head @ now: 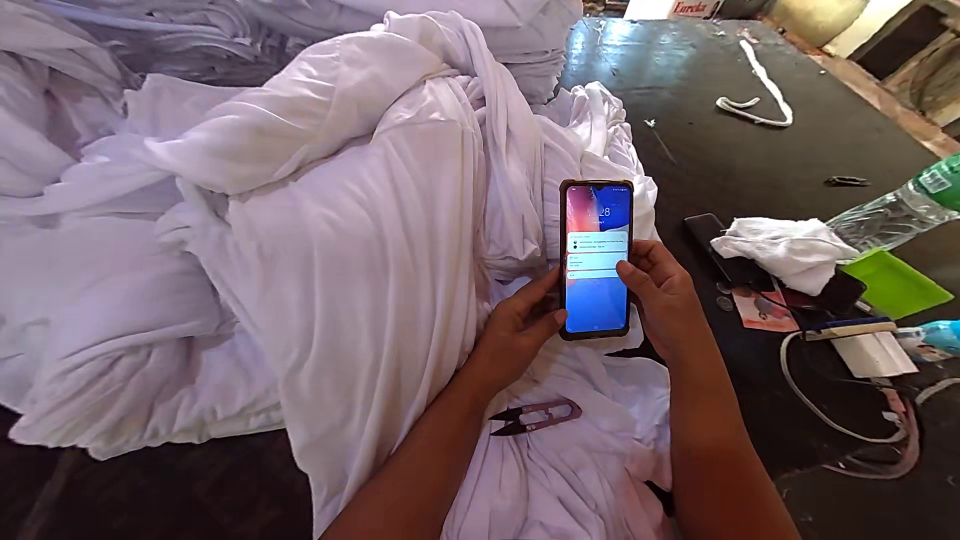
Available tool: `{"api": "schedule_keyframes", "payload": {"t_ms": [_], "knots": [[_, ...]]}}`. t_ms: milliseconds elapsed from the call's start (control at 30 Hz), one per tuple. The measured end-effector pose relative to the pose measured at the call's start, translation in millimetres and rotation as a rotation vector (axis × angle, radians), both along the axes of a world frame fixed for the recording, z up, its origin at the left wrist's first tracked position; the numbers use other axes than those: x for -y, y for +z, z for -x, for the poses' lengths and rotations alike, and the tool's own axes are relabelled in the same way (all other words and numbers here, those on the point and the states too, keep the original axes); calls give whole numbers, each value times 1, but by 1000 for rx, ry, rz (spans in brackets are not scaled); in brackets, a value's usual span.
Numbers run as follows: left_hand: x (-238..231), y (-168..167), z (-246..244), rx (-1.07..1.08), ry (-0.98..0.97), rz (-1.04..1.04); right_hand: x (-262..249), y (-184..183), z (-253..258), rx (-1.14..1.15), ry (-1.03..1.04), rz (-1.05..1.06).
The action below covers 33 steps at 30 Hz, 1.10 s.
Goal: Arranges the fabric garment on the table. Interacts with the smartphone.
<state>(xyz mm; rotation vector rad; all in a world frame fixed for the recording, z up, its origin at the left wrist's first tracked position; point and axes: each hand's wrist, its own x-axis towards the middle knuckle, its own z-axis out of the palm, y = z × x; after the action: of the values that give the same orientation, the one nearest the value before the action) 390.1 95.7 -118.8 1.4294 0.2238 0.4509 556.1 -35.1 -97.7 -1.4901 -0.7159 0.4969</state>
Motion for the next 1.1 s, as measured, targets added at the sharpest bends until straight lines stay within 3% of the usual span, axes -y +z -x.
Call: {"api": "schedule_keyframes", "payload": {"t_ms": [200,433,800,1100], "knots": [[0,0,0,6,6,16,11,8,-10,-4,259,110],[1,0,0,-17,3,0,-1,-1,-2,186,-79,81],[1,0,0,-2,-12,10,5,-1,-8,12,72,29],[1,1,0,-9,-13,0,-1,3,2,47,-6,58]]}}
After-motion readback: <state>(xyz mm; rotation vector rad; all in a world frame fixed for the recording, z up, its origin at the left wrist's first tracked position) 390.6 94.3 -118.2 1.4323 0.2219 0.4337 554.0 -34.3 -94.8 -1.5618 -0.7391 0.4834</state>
